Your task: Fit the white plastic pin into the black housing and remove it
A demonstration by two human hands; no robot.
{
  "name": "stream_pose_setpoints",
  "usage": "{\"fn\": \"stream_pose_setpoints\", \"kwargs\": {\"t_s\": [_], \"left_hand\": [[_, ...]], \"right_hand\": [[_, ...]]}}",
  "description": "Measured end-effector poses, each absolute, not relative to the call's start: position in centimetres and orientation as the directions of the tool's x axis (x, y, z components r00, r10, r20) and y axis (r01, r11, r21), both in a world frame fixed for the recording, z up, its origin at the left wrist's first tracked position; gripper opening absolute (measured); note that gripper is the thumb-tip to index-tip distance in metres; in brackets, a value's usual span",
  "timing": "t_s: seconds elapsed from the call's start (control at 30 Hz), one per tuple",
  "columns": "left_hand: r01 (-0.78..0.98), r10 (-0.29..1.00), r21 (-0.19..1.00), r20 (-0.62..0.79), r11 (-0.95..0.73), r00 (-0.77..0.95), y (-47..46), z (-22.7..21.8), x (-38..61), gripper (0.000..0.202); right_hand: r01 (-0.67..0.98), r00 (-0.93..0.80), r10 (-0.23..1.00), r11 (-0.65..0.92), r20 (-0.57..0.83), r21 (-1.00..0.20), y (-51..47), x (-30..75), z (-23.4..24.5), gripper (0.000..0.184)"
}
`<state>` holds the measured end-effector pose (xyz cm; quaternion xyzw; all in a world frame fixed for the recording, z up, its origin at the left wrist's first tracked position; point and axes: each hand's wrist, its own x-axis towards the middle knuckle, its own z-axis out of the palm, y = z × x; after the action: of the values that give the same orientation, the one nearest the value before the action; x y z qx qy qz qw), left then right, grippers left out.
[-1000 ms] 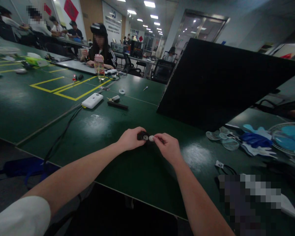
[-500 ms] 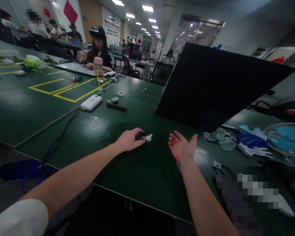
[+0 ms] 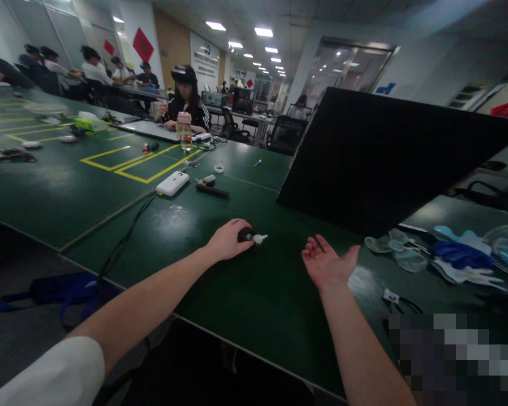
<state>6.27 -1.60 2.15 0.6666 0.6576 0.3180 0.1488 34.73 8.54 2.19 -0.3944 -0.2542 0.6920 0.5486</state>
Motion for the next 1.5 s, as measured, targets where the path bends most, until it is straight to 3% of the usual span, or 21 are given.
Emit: {"fn": "stream_pose_setpoints", "kwargs": {"t_s": [0.13,0.27,0.4,0.6,0.73,0.83,0.9,1.0,1.1,1.27,1.5], "left_hand": [[0.792,0.955,0.606,0.19,0.071,-0.23,-1.5,2.3,2.7,0.047],[0.881,0.93,0.453,0.249,0.136,-0.271,-2.4,2.7,-2.1,0.047],[0.905,0.911,0.38,0.272,0.194,-0.309,-3.4,2.9,-5.7,0.051],[0.982,0.916,0.11,0.359,0.151,-0.181,-4.6,3.4,-7.1,0.052],[0.993,0.925,0.042,0.361,0.112,-0.12,-5.3,3.8,-7.4,0.049],[0.978,0.885,0.107,0.418,0.177,-0.206,-5.0,3.4,-8.2,0.049],[0.918,0.807,0.266,0.446,0.293,-0.387,-4.0,2.8,-8.8,0.052],[0.732,0.688,0.555,0.35,0.395,-0.636,-1.8,1.9,-9.4,0.055],[0.594,0.678,0.704,0.218,0.389,-0.702,0.5,1.2,-9.2,0.054],[0.602,0.77,0.708,0.13,0.369,-0.624,3.0,0.8,-6.2,0.056],[0.768,0.945,0.628,0.163,0.124,-0.285,4.8,0.9,4.8,0.053]], "right_hand": [[-0.625,-0.095,0.951,-0.286,-0.294,-0.726,8.7,34.8,2.2,0.084],[-0.616,-0.11,0.957,-0.278,-0.269,-0.737,8.5,34.4,2.5,0.084],[-0.61,-0.114,0.957,-0.28,-0.267,-0.741,8.1,34.0,2.8,0.085],[-0.585,-0.136,0.962,-0.272,-0.237,-0.764,7.8,33.8,2.8,0.083],[-0.588,-0.131,0.961,-0.273,-0.243,-0.762,7.7,33.8,2.8,0.084],[-0.583,-0.138,0.963,-0.267,-0.23,-0.767,7.7,33.7,2.9,0.083],[-0.573,-0.151,0.965,-0.264,-0.217,-0.776,7.6,33.7,2.9,0.084],[-0.554,-0.169,0.964,-0.266,-0.206,-0.789,7.5,33.7,3.0,0.084],[-0.543,-0.177,0.965,-0.259,-0.193,-0.799,7.4,33.7,3.0,0.083],[-0.533,-0.197,0.966,-0.249,-0.168,-0.808,7.4,33.7,2.9,0.085],[-0.578,-0.138,0.979,-0.202,-0.149,-0.791,7.7,34.3,3.3,0.087]]}}
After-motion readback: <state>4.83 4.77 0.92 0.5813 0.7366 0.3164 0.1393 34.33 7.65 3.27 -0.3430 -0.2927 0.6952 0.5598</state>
